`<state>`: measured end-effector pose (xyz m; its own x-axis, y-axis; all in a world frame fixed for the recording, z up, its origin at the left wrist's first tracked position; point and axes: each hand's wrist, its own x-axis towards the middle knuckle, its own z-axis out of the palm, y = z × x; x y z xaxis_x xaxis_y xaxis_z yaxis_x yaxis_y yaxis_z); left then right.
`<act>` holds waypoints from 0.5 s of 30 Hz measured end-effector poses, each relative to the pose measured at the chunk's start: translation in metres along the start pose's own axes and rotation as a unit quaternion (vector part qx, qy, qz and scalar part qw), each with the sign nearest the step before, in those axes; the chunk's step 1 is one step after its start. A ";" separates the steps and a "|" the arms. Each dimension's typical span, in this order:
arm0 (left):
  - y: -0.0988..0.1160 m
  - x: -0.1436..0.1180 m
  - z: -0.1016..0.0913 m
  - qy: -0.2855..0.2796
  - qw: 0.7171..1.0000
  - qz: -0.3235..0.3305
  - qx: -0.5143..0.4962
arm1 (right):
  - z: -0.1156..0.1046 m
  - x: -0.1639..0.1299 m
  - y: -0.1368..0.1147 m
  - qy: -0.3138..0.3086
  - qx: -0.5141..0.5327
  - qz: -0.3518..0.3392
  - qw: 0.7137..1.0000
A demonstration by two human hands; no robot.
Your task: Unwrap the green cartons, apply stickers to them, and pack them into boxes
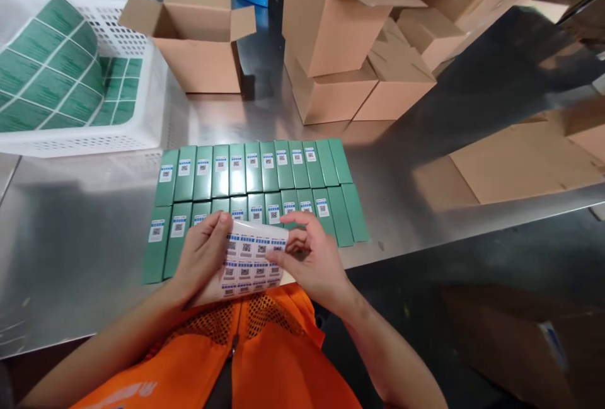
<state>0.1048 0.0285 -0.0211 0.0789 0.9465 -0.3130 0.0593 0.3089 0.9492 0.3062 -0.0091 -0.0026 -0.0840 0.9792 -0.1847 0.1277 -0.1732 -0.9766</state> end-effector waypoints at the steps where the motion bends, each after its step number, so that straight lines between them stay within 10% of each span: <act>1: -0.002 0.001 -0.002 -0.004 1.000 0.007 -0.020 | 0.000 0.002 0.000 0.011 -0.008 0.000 1.000; 8: -0.014 0.002 -0.015 -0.116 0.968 0.060 -0.213 | -0.002 0.010 -0.004 0.098 -0.090 -0.060 0.989; 15: -0.005 0.000 -0.009 -0.086 0.994 0.024 -0.058 | 0.000 0.012 -0.002 0.115 -0.086 -0.094 0.985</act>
<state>0.0953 0.0279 -0.0259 0.2484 0.9336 -0.2583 -0.0638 0.2818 0.9573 0.3054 0.0029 -0.0033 0.1015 0.9937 0.0478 0.2983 0.0155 -0.9543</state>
